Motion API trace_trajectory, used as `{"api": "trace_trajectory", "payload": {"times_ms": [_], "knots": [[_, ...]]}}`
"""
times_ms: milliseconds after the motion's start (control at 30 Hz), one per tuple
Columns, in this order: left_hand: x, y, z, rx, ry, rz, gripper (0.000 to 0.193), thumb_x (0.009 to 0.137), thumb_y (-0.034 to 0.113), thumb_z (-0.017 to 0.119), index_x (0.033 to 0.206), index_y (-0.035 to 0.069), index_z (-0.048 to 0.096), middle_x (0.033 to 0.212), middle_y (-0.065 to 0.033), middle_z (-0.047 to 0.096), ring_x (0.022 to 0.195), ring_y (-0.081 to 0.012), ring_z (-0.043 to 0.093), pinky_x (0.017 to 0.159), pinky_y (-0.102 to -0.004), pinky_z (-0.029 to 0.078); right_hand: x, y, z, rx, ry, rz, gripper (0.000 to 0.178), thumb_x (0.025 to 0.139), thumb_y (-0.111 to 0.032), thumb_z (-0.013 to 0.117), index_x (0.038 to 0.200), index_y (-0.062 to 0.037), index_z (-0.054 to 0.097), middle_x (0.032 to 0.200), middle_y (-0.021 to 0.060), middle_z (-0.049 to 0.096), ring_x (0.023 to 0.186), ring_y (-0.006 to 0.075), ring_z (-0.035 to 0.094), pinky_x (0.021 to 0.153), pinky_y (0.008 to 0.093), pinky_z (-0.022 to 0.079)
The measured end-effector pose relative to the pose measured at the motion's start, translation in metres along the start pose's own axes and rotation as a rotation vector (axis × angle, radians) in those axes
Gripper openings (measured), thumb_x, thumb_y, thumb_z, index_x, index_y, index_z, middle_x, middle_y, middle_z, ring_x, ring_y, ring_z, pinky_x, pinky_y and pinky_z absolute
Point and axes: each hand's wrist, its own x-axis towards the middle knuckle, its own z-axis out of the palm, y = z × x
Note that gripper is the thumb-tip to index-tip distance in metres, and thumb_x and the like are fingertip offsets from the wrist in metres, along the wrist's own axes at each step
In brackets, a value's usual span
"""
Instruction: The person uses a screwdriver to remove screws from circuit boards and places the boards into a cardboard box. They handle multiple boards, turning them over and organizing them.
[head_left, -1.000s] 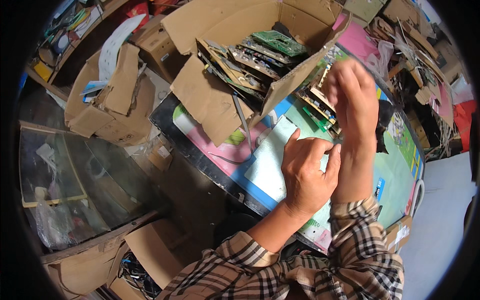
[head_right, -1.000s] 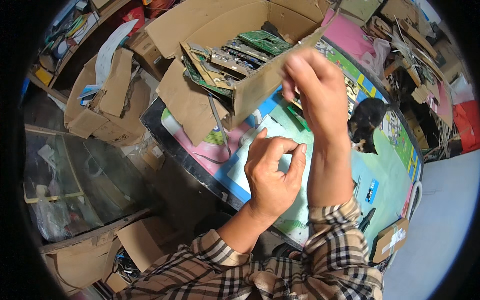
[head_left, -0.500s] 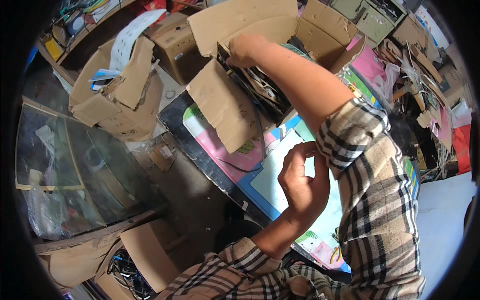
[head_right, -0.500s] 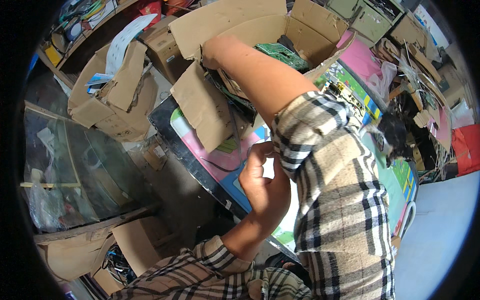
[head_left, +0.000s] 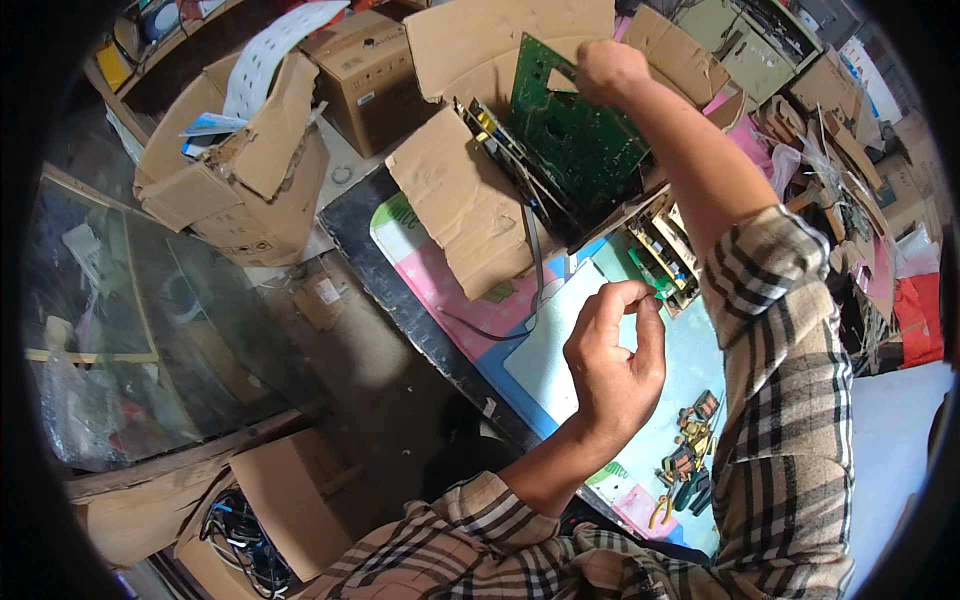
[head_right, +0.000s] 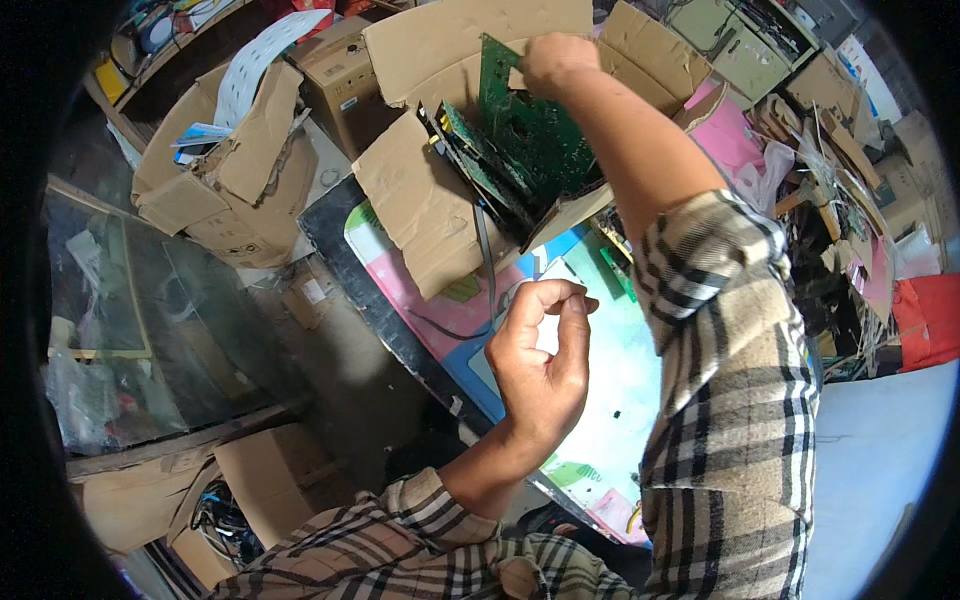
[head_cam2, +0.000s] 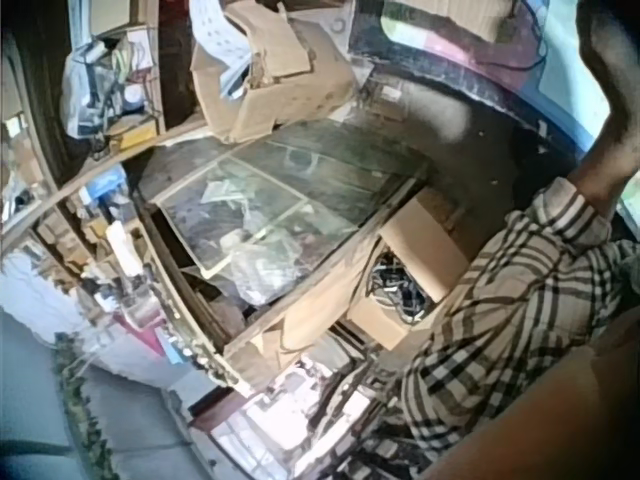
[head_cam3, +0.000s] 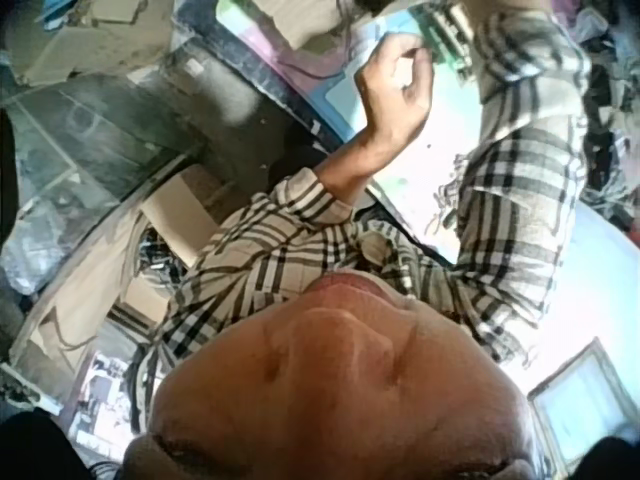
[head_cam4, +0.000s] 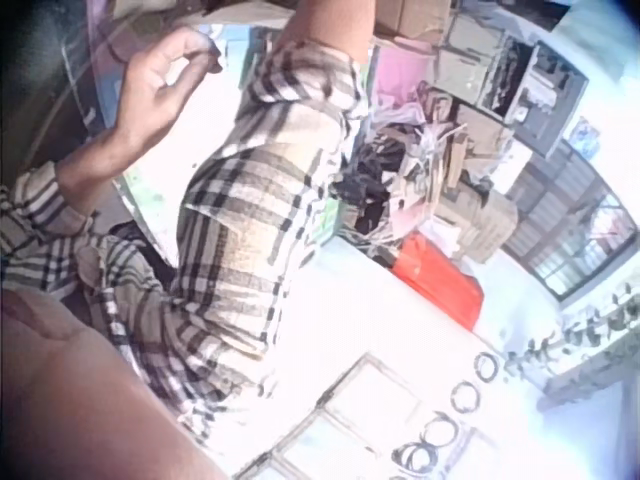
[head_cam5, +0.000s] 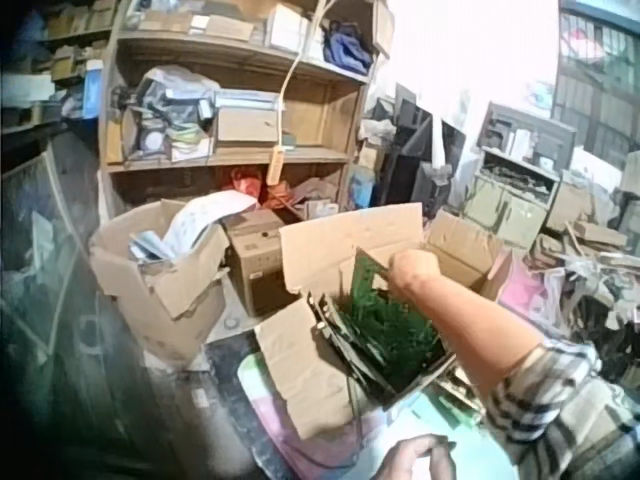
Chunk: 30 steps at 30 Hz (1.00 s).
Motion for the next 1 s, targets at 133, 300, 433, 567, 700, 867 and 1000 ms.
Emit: {"api": "trace_trajectory", "payload": {"times_ms": [133, 300, 433, 567, 700, 867, 1000], "knots": [[0.001, 0.005, 0.0, 0.007, -0.022, 0.031, 0.002, 0.09, -0.002, 0.056, 0.09, -0.002, 0.058, 0.08, -0.009, 0.065, 0.075, -0.0145, 0.064, 0.069, -0.0261, 0.049, 0.021, 0.052, -0.014, 0.067, 0.224, 0.013, 0.028, 0.088, -0.028, 0.055, 0.103, -0.0078, 0.067, 0.102, 0.0148, 0.068, 0.09, 0.0329, 0.067, 0.079, 0.0425, 0.053], [0.008, 0.004, -0.007, -0.013, 0.006, -0.005, 0.002, 0.09, 0.0, 0.057, 0.091, -0.002, 0.058, 0.081, -0.008, 0.065, 0.076, -0.0134, 0.062, 0.069, -0.0259, 0.048, -0.017, 0.063, -0.088, 0.354, 0.447, -0.166, 0.025, 0.077, -0.025, 0.06, 0.081, -0.0023, 0.07, 0.076, 0.0248, 0.064, 0.075, 0.0402, 0.065, 0.07, 0.0438, 0.052], [0.015, 0.01, -0.013, -0.277, 0.028, -0.203, 0.011, 0.094, 0.01, 0.055, 0.096, 0.001, 0.059, 0.086, -0.0076, 0.065, 0.083, -0.0139, 0.062, 0.077, -0.0276, 0.048, -0.112, 0.066, -0.114, 0.325, 0.749, -0.345, 0.016, 0.082, -0.015, 0.057, 0.087, -0.0034, 0.067, 0.078, 0.0194, 0.062, 0.069, 0.0368, 0.063, 0.064, 0.0419, 0.05], [0.039, 0.002, -0.04, -0.682, 0.16, -0.619, 0.042, 0.094, 0.034, 0.048, 0.118, 0.0, 0.055, 0.111, -0.0159, 0.061, 0.099, -0.0273, 0.061, 0.092, -0.0396, 0.047, -0.214, 0.068, -0.1, 0.068, 0.789, -0.432, 0.009, 0.082, -0.008, 0.06, 0.089, -0.0091, 0.065, 0.079, 0.0091, 0.058, 0.067, 0.0244, 0.061, 0.054, 0.0341, 0.046], [0.05, -0.012, -0.07, -0.96, 0.142, -0.52, 0.045, 0.097, 0.03, 0.037, 0.13, 0.001, 0.048, 0.129, -0.0136, 0.053, 0.114, -0.0272, 0.055, 0.097, -0.0433, 0.045, -0.271, 0.064, -0.057, -0.048, 0.848, -0.68, 0.014, 0.077, -0.011, 0.065, 0.092, -0.0082, 0.067, 0.082, 0.0019, 0.057, 0.071, 0.013, 0.058, 0.055, 0.0256, 0.044], [0.063, 0.003, -0.074, -1.074, 0.076, -0.67, 0.048, 0.1, 0.032, 0.032, 0.132, -0.001, 0.046, 0.132, -0.0152, 0.052, 0.116, -0.0282, 0.053, 0.098, -0.0407, 0.045, -0.307, 0.067, 0.011, -0.058, 0.822, -0.65, 0.018, 0.078, -0.01, 0.065, 0.096, -0.0078, 0.066, 0.089, 0.0017, 0.061, 0.086, 0.0126, 0.061, 0.058, 0.0227, 0.042], [0.062, 0.024, -0.07, -0.905, 0.109, -0.618, 0.054, 0.101, 0.038, 0.029, 0.137, -0.001, 0.041, 0.138, -0.0153, 0.047, 0.124, -0.0281, 0.048, 0.104, -0.0416, 0.041, -0.317, 0.062, 0.042, 0.115, 0.706, -0.535, 0.029, 0.079, -0.012, 0.058, 0.107, -0.0069, 0.064, 0.093, 0.0026, 0.06, 0.091, 0.0147, 0.062, 0.064, 0.026, 0.043]]}}
